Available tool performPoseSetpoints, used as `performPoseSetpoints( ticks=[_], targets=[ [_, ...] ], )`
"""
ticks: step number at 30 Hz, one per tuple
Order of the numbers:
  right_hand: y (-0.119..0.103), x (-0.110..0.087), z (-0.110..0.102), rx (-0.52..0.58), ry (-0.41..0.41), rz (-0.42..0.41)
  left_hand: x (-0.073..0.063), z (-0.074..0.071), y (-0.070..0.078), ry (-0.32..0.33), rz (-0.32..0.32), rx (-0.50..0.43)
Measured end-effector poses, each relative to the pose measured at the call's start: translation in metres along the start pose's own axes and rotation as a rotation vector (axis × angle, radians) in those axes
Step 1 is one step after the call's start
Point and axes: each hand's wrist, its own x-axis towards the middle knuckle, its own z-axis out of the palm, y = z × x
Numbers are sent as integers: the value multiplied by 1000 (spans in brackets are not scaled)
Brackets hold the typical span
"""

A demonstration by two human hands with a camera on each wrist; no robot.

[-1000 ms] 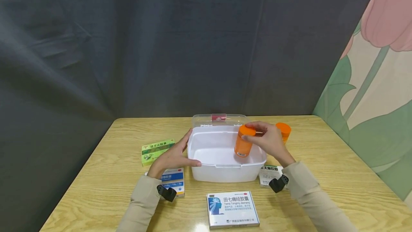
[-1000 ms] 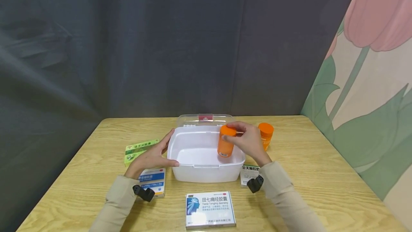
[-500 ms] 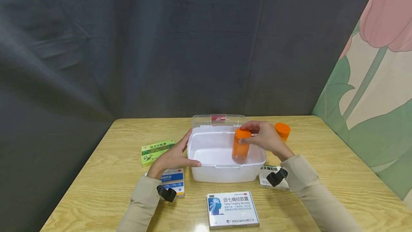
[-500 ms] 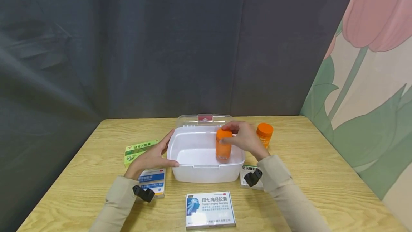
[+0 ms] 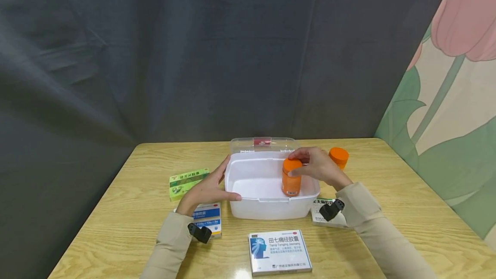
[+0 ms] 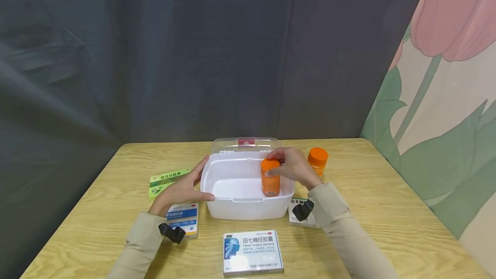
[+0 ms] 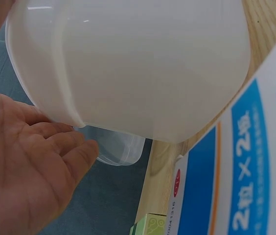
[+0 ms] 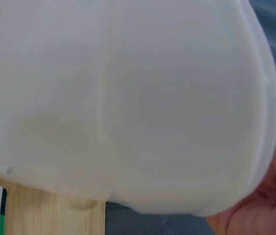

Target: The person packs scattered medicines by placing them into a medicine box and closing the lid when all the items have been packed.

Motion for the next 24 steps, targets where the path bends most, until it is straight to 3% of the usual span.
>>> performPoseSetpoints(
  ticks=[11, 24],
  targets=[
    [-1, 2, -3, -64, -40, -40, -1, 0, 1, 1, 13, -5],
    [0, 0, -2, -47, -37, 18, 0, 1, -2, -3, 9, -28]
  ],
)
